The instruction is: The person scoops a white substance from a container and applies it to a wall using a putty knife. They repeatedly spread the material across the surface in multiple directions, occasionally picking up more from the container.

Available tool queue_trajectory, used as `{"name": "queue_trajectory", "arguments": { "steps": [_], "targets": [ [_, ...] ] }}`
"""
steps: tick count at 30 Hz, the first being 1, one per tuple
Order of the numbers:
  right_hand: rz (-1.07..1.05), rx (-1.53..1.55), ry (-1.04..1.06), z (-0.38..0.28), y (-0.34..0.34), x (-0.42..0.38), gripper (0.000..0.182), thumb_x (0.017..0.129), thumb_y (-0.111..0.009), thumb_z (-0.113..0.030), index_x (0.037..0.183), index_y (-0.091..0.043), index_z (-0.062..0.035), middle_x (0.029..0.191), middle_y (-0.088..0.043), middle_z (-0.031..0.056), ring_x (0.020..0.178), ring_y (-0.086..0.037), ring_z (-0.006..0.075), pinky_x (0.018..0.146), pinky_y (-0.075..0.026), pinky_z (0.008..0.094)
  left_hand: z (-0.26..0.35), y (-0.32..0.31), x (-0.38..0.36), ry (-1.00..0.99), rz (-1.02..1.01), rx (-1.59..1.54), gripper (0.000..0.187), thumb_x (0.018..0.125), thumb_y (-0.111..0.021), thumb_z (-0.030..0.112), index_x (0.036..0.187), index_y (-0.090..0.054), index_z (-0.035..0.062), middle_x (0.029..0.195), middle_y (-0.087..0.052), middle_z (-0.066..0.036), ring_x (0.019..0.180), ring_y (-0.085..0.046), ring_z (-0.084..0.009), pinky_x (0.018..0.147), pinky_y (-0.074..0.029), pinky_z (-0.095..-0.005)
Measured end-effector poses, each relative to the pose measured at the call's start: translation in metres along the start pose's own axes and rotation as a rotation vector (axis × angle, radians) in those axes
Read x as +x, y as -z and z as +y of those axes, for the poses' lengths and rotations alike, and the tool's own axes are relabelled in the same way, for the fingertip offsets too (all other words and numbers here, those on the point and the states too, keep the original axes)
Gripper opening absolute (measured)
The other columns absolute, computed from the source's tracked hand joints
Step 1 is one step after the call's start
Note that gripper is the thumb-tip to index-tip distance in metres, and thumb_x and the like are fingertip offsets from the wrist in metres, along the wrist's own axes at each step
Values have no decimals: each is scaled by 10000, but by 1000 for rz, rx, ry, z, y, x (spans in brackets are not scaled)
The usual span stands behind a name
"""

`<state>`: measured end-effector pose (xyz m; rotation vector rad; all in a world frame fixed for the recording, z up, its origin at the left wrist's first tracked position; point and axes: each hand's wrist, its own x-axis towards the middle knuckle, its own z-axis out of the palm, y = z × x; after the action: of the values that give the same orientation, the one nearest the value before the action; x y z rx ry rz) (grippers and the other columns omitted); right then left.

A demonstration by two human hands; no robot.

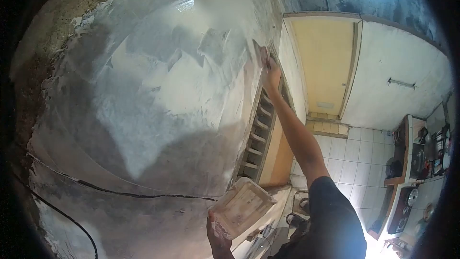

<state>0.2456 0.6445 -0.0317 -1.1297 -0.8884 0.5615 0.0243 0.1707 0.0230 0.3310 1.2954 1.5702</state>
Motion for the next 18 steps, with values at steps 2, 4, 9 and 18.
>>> {"name": "queue_trajectory", "arguments": {
  "steps": [2,4,9,18],
  "targets": [
    [17,-57,139,7,-12,16,321,899,-496,-76,1201,-597,-31,879,-639,240,751,-615,317,738,-475,348,4,-2,-5,-28,-16,6,407,937,-534,350,1186,-499,30,1140,-583,-123,1056,-578,-271,906,-481,-427],
    [2,-40,212,-9,-24,-10,313,877,-502,-50,1167,-617,-28,869,-634,245,732,-625,331,700,-478,352,6,2,-4,-57,-33,4,408,936,-536,351,1182,-501,27,1140,-583,-125,1056,-578,-272,905,-482,-426],
    [-334,-71,162,-40,-3,-140,312,796,-518,43,1060,-673,-15,842,-623,253,698,-671,289,655,-499,352,-13,37,14,-53,-4,36,433,981,-449,366,1240,-476,20,1202,-570,-119,1100,-571,-250,935,-470,-407],
    [55,38,402,-43,4,-70,244,935,-532,-136,1103,-651,-4,857,-635,255,745,-660,347,665,-488,357,3,-8,15,47,-78,-52,444,944,-516,384,1206,-500,25,1192,-573,-136,1111,-557,-281,945,-458,-429]
  ]
}}
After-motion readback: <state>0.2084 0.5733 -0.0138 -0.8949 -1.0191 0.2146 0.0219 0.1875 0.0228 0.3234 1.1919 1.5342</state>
